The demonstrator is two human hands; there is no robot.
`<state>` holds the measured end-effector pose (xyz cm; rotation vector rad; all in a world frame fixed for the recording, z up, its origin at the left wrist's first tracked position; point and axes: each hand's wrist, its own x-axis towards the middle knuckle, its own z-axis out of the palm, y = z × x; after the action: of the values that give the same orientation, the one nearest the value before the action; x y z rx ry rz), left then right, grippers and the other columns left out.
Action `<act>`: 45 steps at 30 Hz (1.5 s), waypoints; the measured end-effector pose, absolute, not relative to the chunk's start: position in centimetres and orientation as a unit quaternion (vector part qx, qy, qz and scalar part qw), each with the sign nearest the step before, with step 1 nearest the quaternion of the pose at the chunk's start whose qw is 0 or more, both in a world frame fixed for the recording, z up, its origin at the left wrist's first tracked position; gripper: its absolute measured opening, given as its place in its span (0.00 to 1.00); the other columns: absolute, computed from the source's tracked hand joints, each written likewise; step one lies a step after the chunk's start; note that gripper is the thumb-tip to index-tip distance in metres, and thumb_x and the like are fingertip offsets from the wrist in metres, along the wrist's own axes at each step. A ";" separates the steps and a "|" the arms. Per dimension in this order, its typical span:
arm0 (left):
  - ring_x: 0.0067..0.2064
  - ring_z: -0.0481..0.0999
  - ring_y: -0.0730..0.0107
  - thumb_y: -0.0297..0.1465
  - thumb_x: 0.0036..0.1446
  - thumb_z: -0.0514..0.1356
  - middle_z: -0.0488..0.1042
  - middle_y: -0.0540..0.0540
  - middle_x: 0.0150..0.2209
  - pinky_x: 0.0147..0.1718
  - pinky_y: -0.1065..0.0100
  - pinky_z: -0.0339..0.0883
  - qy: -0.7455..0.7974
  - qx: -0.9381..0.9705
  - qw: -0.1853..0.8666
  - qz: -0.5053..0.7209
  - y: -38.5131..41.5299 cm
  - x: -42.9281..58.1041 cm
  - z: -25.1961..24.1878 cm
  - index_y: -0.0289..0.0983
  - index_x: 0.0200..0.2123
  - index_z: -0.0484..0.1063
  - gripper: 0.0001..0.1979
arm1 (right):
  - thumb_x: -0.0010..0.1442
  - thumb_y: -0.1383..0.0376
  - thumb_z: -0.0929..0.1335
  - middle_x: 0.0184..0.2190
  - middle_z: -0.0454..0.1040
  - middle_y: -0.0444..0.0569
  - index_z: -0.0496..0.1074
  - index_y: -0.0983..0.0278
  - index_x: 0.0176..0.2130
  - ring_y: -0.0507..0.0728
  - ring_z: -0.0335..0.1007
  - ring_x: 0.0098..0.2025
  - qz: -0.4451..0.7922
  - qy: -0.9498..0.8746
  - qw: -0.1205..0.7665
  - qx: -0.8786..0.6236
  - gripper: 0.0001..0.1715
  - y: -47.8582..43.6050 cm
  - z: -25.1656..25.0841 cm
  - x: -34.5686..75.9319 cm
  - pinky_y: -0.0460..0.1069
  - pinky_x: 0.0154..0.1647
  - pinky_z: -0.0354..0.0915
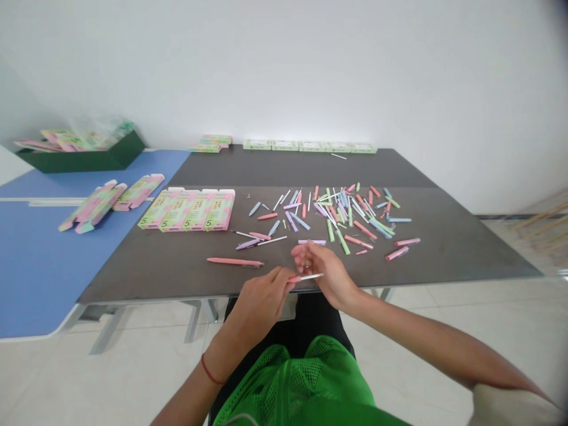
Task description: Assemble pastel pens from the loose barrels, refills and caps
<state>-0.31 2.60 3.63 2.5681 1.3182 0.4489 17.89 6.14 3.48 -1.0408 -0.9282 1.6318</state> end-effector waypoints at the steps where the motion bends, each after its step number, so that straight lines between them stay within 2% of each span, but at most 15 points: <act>1: 0.38 0.81 0.62 0.33 0.77 0.45 0.80 0.44 0.42 0.33 0.66 0.66 0.460 0.869 0.102 0.149 2.6 -0.2 3.5 0.38 0.47 0.71 0.15 | 0.62 0.40 0.68 0.32 0.74 0.48 0.78 0.63 0.37 0.55 0.68 0.33 0.671 -0.376 0.483 -0.419 0.29 6.2 3.5 18.0 0.50 0.36 0.64; 6: 0.34 0.81 0.62 0.33 0.78 0.44 0.81 0.46 0.41 0.28 0.65 0.61 0.473 0.868 0.079 0.129 2.8 -0.3 2.7 0.39 0.46 0.68 0.14 | 0.64 0.38 0.65 0.36 0.76 0.49 0.77 0.61 0.40 0.57 0.71 0.35 0.643 -0.399 0.491 -0.431 0.30 7.7 4.6 20.0 0.50 0.37 0.66; 9: 0.38 0.82 0.61 0.32 0.78 0.45 0.81 0.46 0.43 0.31 0.65 0.62 0.466 0.871 0.074 0.136 3.0 -1.0 2.5 0.40 0.49 0.68 0.13 | 0.63 0.44 0.70 0.37 0.76 0.48 0.77 0.60 0.42 0.55 0.70 0.36 0.534 -0.490 0.517 -0.456 0.24 9.3 5.5 22.9 0.50 0.37 0.65; 11: 0.38 0.82 0.61 0.31 0.77 0.45 0.81 0.46 0.43 0.32 0.65 0.63 0.467 0.872 0.067 0.130 3.3 -1.6 2.6 0.40 0.49 0.68 0.12 | 0.60 0.48 0.74 0.34 0.76 0.46 0.79 0.61 0.42 0.55 0.69 0.36 0.432 -0.565 0.506 -0.488 0.21 10.4 6.0 25.1 0.50 0.38 0.64; 13: 0.37 0.81 0.62 0.29 0.77 0.46 0.80 0.46 0.41 0.32 0.66 0.62 0.466 0.877 0.056 0.108 3.5 -2.1 2.8 0.40 0.48 0.68 0.11 | 0.60 0.49 0.74 0.30 0.75 0.45 0.79 0.62 0.42 0.55 0.68 0.33 0.367 -0.610 0.470 -0.521 0.20 11.2 6.0 27.3 0.50 0.37 0.65; 15: 0.36 0.81 0.62 0.27 0.76 0.47 0.80 0.46 0.40 0.31 0.66 0.61 0.457 0.884 0.049 0.083 3.7 -2.5 3.1 0.41 0.48 0.68 0.10 | 0.61 0.51 0.73 0.32 0.78 0.47 0.80 0.63 0.43 0.56 0.71 0.33 0.332 -0.634 0.438 -0.544 0.19 11.8 5.9 29.3 0.52 0.39 0.68; 20: 0.36 0.81 0.60 0.27 0.74 0.48 0.80 0.46 0.38 0.31 0.66 0.62 0.437 0.897 0.044 0.055 4.0 -3.1 3.8 0.41 0.46 0.69 0.11 | 0.63 0.57 0.70 0.44 0.83 0.55 0.82 0.64 0.43 0.63 0.79 0.45 0.182 -0.673 0.395 -0.599 0.16 12.0 5.9 33.5 0.58 0.48 0.72; 22: 0.36 0.81 0.59 0.27 0.74 0.48 0.81 0.45 0.38 0.31 0.66 0.63 0.428 0.901 0.042 0.055 4.2 -3.2 4.0 0.41 0.46 0.70 0.11 | 0.64 0.58 0.69 0.44 0.84 0.57 0.83 0.64 0.42 0.65 0.79 0.45 0.134 -0.700 0.353 -0.606 0.16 11.6 6.1 34.9 0.58 0.46 0.72; 26: 0.35 0.82 0.60 0.26 0.74 0.48 0.82 0.45 0.39 0.31 0.67 0.63 0.407 0.910 0.040 0.065 4.3 -3.4 4.0 0.41 0.47 0.70 0.11 | 0.64 0.61 0.68 0.39 0.83 0.55 0.85 0.62 0.41 0.62 0.78 0.36 0.067 -0.749 0.212 -0.624 0.15 10.7 5.9 37.4 0.54 0.38 0.68; 30: 0.34 0.81 0.60 0.25 0.72 0.49 0.82 0.45 0.40 0.29 0.66 0.64 0.389 0.918 0.027 0.070 4.2 -3.3 3.7 0.41 0.49 0.70 0.11 | 0.66 0.61 0.69 0.39 0.83 0.55 0.85 0.62 0.42 0.61 0.77 0.34 0.030 -0.756 0.129 -0.641 0.14 10.1 5.2 38.6 0.53 0.35 0.64; 37: 0.33 0.80 0.62 0.24 0.71 0.49 0.81 0.46 0.39 0.28 0.66 0.64 0.373 0.926 0.015 0.054 4.2 -2.8 4.1 0.41 0.49 0.71 0.13 | 0.71 0.61 0.66 0.47 0.83 0.57 0.84 0.62 0.45 0.64 0.78 0.47 0.062 -0.822 0.122 -0.553 0.17 10.8 3.8 37.5 0.54 0.43 0.67; 41: 0.34 0.80 0.63 0.27 0.74 0.48 0.81 0.46 0.39 0.30 0.66 0.66 0.381 0.922 0.005 0.070 4.4 -3.1 3.9 0.40 0.48 0.72 0.13 | 0.69 0.63 0.67 0.44 0.83 0.56 0.84 0.62 0.45 0.64 0.78 0.43 0.029 -0.792 0.136 -0.595 0.15 11.4 3.8 37.5 0.53 0.40 0.66; 45: 0.41 0.80 0.59 0.28 0.75 0.49 0.81 0.43 0.42 0.40 0.62 0.70 0.395 0.912 -0.026 0.105 4.6 -3.6 2.2 0.40 0.48 0.73 0.12 | 0.67 0.63 0.68 0.41 0.84 0.56 0.85 0.62 0.43 0.62 0.78 0.39 0.030 -0.773 0.167 -0.611 0.14 11.7 4.2 38.6 0.53 0.39 0.66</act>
<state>-3.62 4.62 2.20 2.9140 1.2630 0.3352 38.63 11.70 4.24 -1.7392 -2.2005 0.0858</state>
